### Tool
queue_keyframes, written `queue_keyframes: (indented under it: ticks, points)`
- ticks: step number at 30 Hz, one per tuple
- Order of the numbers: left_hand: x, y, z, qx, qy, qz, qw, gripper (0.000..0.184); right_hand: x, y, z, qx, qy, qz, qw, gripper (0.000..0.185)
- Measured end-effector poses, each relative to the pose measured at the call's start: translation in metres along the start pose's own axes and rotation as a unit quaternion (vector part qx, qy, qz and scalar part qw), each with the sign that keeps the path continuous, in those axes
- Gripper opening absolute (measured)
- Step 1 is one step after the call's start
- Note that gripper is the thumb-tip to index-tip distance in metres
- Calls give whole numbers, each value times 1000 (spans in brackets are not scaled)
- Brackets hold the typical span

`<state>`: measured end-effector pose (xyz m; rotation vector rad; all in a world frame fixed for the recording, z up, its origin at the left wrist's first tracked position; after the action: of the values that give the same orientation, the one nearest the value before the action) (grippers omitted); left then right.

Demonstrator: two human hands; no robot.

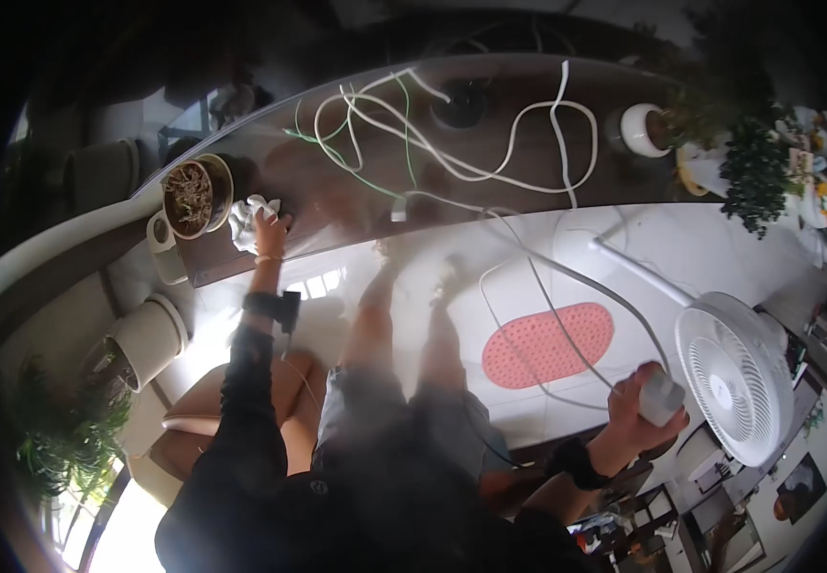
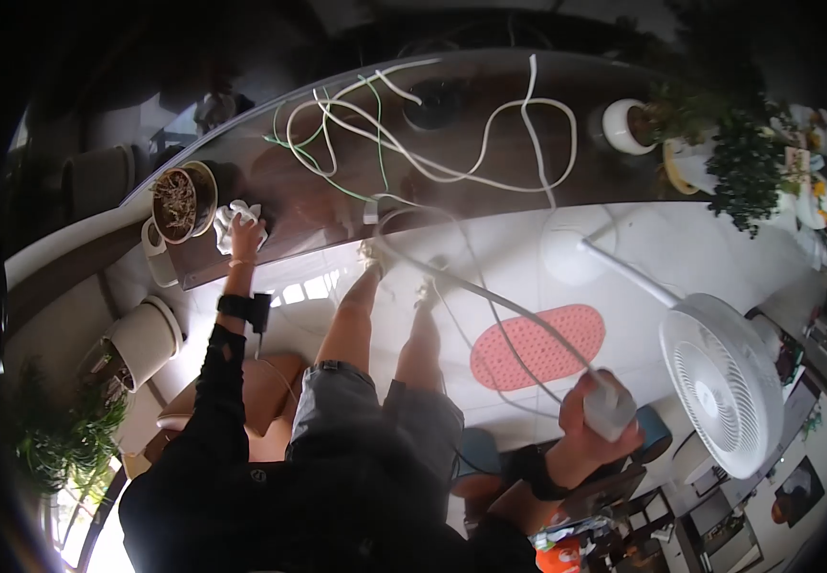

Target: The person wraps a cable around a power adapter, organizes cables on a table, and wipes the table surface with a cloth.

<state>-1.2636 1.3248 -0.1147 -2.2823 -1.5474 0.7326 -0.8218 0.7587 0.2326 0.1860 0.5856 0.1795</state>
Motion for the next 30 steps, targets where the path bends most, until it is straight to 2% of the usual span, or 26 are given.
queue_keyframes:
  ticks: [2, 4, 5, 6, 8, 9, 10, 11, 12, 13, 14, 15, 16, 18, 19, 22, 23, 25, 28, 29, 30]
  points:
    - [-35, 27, -57, -8, 124, -14, 992, 71, -24, -4, 42, -13, -68, 35, 997, 70]
    - [-100, 62, -201, -73, 237, 36, 968, 79, -69, 70, 95, 60, -32, 246, 967, 71]
    - [-129, 84, -256, -74, 307, 53, 947, 83, -87, 88, 118, 56, -18, 317, 947, 71]
    - [-158, 101, -309, -74, 376, 69, 921, 87, -106, 105, 141, 48, -3, 385, 922, 72]
    - [-219, 127, -422, -70, 453, 173, 872, 90, -133, 117, 172, -43, 8, 458, 888, 72]
    - [-248, 140, -466, -50, 517, 217, 827, 89, -142, 116, 187, -40, -15, 437, 899, 71]
    - [-278, 150, -504, -28, 577, 261, 774, 89, -148, 111, 199, -12, -54, 342, 938, 70]
    - [-308, 154, -538, -117, 552, 356, 745, 87, -156, 105, 206, 25, -80, 219, 972, 70]
    - [-341, 153, -564, -202, 515, 447, 703, 86, -162, 109, 214, 36, -81, 153, 984, 71]
    - [-365, 153, -580, -277, 464, 519, 663, 80, -167, 121, 221, 25, -67, 137, 988, 73]
    - [-385, 151, -594, -345, 407, 584, 611, 74, -166, 141, 234, -132, -50, 255, 956, 74]
    - [-404, 150, -606, -406, 347, 642, 551, 68, -172, 158, 245, -281, -69, 371, 882, 76]
    - [-410, 150, -610, -388, 304, 641, 588, 62, -180, 167, 249, -308, -44, 468, 827, 63]
    - [-413, 132, -602, -349, 218, 627, 661, 49, -198, 176, 259, -397, -85, 402, 821, 53]
    - [-415, 111, -608, -371, 229, 594, 676, 32, -199, 173, 266, -409, -107, 394, 816, 50]
    - [-408, 80, -579, -323, 236, 565, 722, 20, -206, 170, 286, -439, -180, 374, 796, 42]
    - [-406, 70, -566, -302, 247, 561, 730, 21, -214, 173, 298, -447, -215, 367, 787, 41]
    - [-408, 55, -536, -272, 211, 571, 746, 26, -222, 176, 313, -454, -267, 341, 779, 39]
    - [-415, 47, -485, -212, 192, 611, 738, 43, -247, 188, 328, -416, -321, 380, 761, 41]
    - [-413, 48, -461, -145, 206, 628, 736, 55, -258, 192, 332, -428, -335, 372, 752, 48]
    - [-397, 48, -433, 95, 313, 570, 754, 59, -269, 196, 335, -425, -383, 375, 730, 48]
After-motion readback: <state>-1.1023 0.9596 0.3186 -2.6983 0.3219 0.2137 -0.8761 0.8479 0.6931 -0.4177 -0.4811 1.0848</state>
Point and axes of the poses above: each hand's wrist, its own x-axis towards the middle knuckle, its own y-axis out of the palm, z = x × y, the point moved 7 cm from there along x, towards the middle knuckle, and after that the axes turned 11 degrees about y, right-handed, at the moved point
